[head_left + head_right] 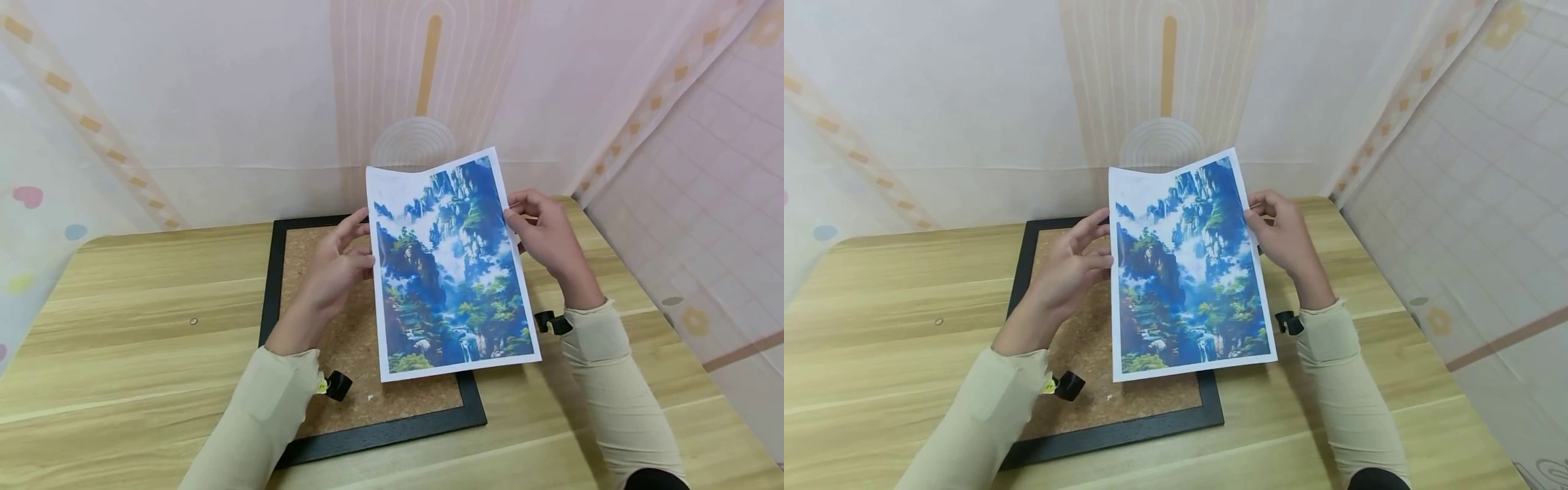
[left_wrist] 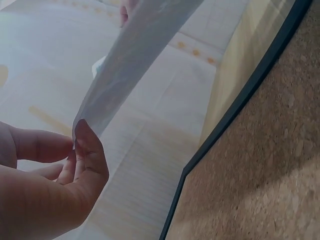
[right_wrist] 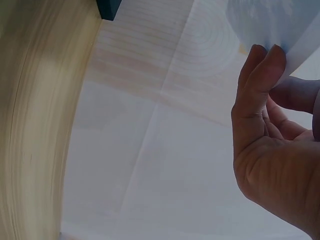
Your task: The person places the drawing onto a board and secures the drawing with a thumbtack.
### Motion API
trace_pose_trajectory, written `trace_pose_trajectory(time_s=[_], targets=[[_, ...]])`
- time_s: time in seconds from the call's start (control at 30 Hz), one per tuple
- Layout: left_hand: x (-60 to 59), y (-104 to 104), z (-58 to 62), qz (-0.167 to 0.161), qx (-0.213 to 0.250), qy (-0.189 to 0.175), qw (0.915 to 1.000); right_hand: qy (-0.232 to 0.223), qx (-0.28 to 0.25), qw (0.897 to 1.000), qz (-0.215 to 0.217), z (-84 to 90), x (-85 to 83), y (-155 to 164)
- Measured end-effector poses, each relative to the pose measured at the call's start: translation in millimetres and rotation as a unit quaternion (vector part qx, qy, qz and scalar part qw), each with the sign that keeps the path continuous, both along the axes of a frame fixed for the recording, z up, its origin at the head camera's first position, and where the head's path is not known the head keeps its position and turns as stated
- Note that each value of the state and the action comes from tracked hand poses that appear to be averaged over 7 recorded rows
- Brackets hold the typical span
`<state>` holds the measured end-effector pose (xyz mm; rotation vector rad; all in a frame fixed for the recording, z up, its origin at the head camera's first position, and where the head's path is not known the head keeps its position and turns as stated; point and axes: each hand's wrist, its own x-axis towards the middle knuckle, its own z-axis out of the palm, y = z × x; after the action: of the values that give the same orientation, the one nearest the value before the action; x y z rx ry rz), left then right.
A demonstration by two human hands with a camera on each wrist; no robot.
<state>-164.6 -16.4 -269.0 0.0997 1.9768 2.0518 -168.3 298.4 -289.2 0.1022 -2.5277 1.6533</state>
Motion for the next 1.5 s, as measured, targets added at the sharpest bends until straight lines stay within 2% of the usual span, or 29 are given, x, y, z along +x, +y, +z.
trace_pose_trajectory(time_s=[0.5, 1.5], targets=[[2.2, 3.2, -2.8, 0.019, -0.022, 0.007, 0.9996, -0.015, -0.037, 0.999, 0.027, -13.5, -6.3, 9.7], [2.3, 3.7, -0.9, 0.018, -0.01, 0.006, 0.9998, -0.041, -0.028, 0.998, 0.04, 2.5, -6.5, 10.4]])
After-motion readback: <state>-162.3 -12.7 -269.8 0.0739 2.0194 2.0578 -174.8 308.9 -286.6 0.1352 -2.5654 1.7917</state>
